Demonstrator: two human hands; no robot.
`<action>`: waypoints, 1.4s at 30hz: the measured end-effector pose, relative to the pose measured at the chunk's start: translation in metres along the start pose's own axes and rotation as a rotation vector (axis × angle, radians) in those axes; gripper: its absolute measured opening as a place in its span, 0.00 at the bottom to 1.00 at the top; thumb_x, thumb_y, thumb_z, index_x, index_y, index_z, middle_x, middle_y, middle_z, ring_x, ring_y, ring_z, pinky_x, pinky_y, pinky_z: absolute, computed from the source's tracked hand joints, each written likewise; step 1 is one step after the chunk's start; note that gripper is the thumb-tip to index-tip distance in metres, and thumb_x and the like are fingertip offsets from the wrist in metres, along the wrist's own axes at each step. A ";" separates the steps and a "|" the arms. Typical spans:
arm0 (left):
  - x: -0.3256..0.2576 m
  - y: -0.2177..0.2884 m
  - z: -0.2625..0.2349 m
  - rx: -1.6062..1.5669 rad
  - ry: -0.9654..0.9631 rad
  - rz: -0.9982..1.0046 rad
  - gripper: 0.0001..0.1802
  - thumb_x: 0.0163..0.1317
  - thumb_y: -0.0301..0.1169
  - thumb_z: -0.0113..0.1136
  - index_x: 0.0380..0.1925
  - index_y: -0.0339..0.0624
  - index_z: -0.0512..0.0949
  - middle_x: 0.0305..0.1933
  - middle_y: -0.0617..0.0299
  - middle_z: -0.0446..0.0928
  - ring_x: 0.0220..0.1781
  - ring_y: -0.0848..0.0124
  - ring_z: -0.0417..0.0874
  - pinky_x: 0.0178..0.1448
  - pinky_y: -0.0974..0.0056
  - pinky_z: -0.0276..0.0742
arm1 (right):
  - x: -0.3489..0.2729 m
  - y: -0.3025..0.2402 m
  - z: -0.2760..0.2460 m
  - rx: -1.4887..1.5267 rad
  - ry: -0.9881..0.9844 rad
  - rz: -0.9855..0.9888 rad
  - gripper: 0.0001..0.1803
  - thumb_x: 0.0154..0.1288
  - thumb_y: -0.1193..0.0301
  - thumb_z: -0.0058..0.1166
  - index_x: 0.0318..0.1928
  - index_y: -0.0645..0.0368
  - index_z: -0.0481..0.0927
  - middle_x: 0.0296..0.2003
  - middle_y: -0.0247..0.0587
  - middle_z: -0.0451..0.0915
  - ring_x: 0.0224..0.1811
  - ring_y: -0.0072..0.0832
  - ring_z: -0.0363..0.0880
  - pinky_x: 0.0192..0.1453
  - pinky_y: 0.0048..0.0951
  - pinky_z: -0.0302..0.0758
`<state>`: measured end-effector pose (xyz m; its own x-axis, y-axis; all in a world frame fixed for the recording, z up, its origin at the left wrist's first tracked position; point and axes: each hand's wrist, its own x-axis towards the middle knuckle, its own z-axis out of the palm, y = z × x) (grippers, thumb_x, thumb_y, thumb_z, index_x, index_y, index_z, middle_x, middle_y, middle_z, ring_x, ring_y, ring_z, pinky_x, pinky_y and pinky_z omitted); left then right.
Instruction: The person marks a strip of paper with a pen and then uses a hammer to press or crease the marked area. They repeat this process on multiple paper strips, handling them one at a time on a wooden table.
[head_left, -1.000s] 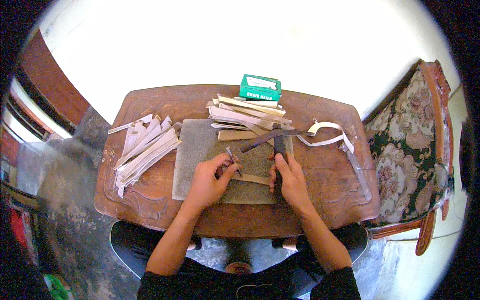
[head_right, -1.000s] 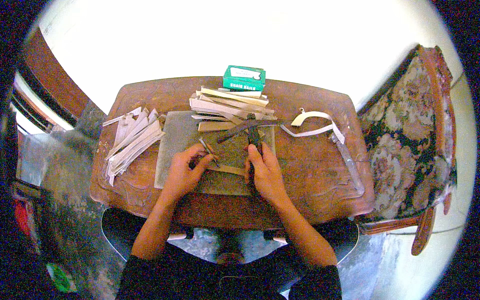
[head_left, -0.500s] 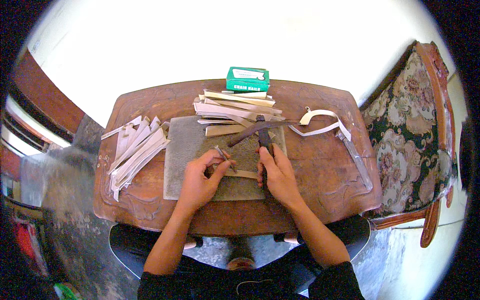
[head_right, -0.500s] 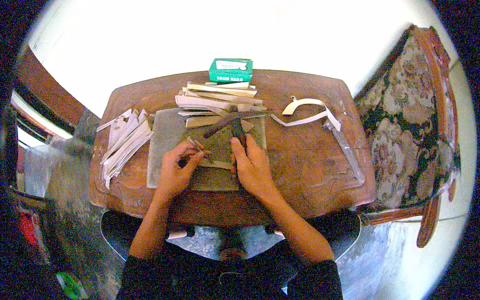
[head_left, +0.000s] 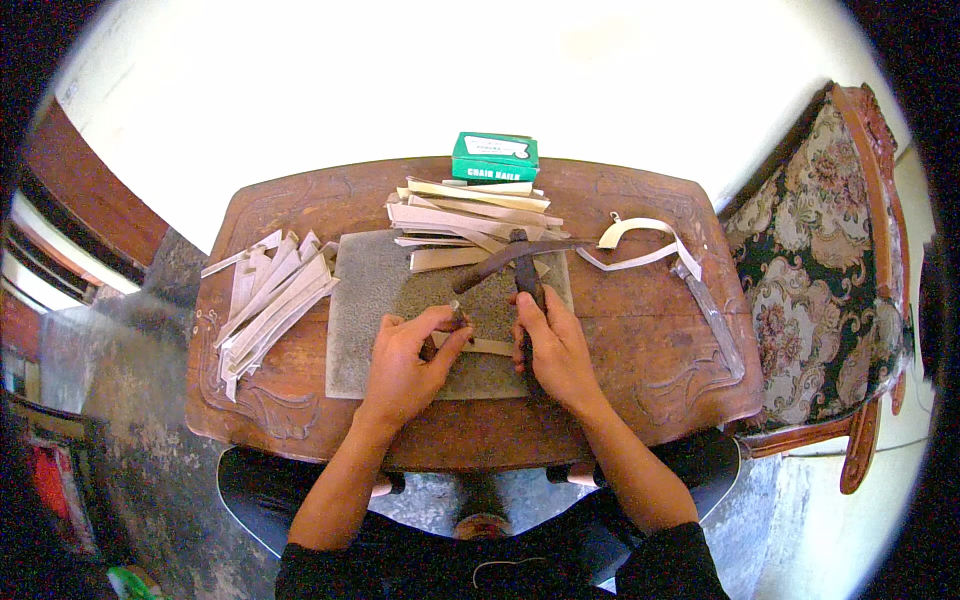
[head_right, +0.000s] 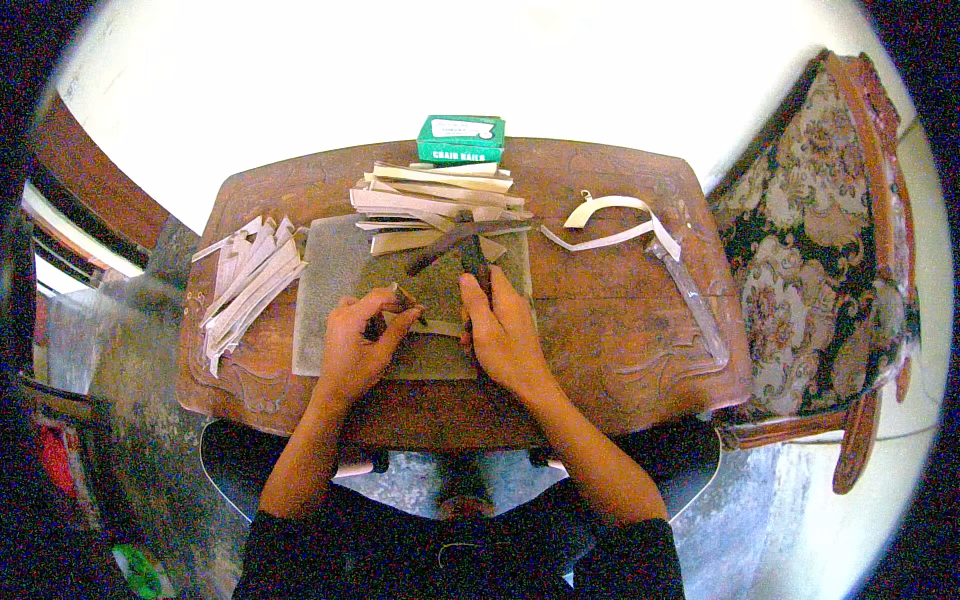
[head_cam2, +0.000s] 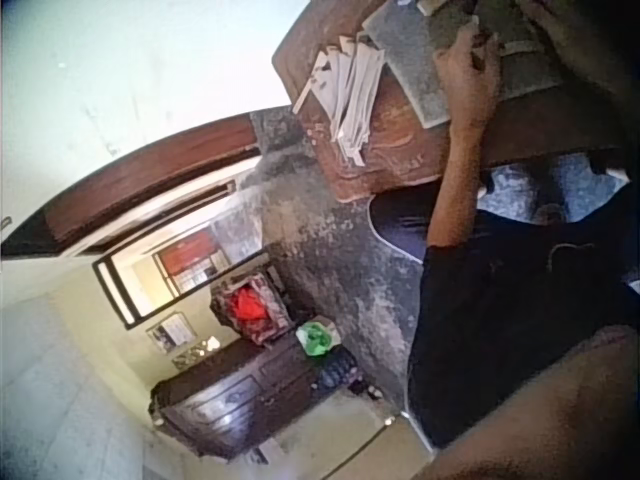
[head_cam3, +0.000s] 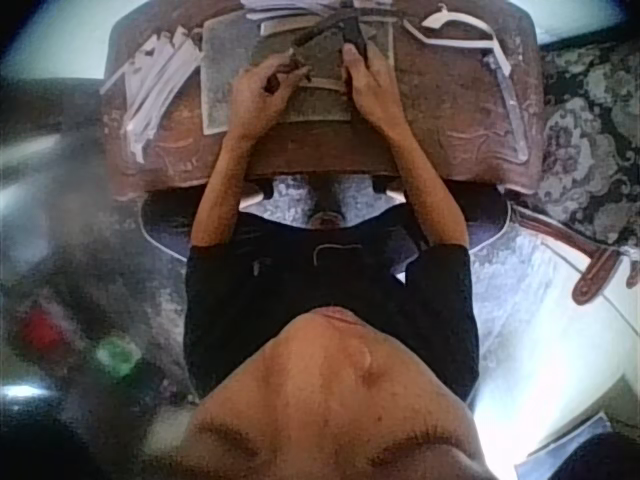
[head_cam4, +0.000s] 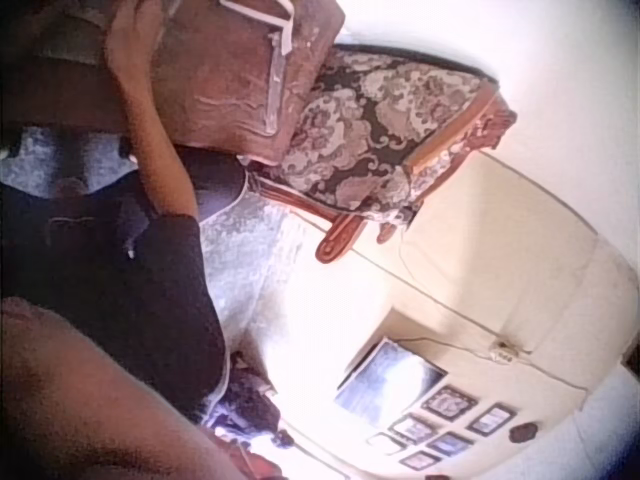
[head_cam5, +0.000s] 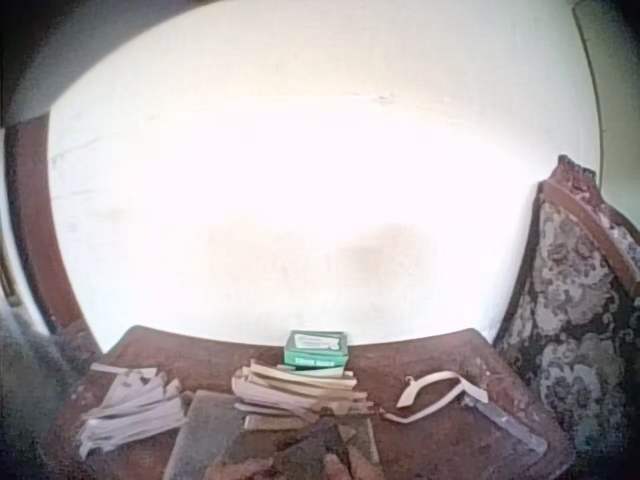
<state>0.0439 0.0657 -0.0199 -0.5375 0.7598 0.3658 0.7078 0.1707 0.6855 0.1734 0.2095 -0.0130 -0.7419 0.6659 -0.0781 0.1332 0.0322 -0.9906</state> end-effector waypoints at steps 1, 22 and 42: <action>0.000 0.000 0.000 -0.001 -0.001 0.008 0.11 0.57 0.33 0.69 0.39 0.44 0.81 0.34 0.63 0.85 0.23 0.68 0.78 0.42 0.62 0.68 | 0.000 -0.001 0.000 0.005 -0.004 0.008 0.17 0.76 0.57 0.44 0.42 0.61 0.72 0.23 0.36 0.74 0.20 0.25 0.75 0.25 0.30 0.73; 0.002 0.005 0.000 0.032 0.062 0.179 0.12 0.57 0.33 0.70 0.40 0.45 0.81 0.36 0.63 0.84 0.28 0.67 0.82 0.40 0.61 0.66 | 0.002 0.007 -0.002 -0.049 0.010 -0.003 0.20 0.75 0.57 0.46 0.49 0.63 0.75 0.25 0.40 0.78 0.23 0.29 0.77 0.28 0.33 0.74; 0.000 0.004 0.002 0.026 0.021 0.126 0.13 0.57 0.35 0.70 0.39 0.43 0.81 0.33 0.60 0.82 0.26 0.62 0.80 0.41 0.57 0.71 | -0.034 -0.090 -0.035 -0.555 -0.010 -0.235 0.17 0.72 0.63 0.51 0.50 0.65 0.73 0.33 0.56 0.81 0.34 0.53 0.82 0.38 0.48 0.75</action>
<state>0.0481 0.0675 -0.0183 -0.4528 0.7628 0.4617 0.7822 0.0912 0.6163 0.2099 0.2097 0.0829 -0.7988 0.5869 0.1324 0.2858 0.5638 -0.7749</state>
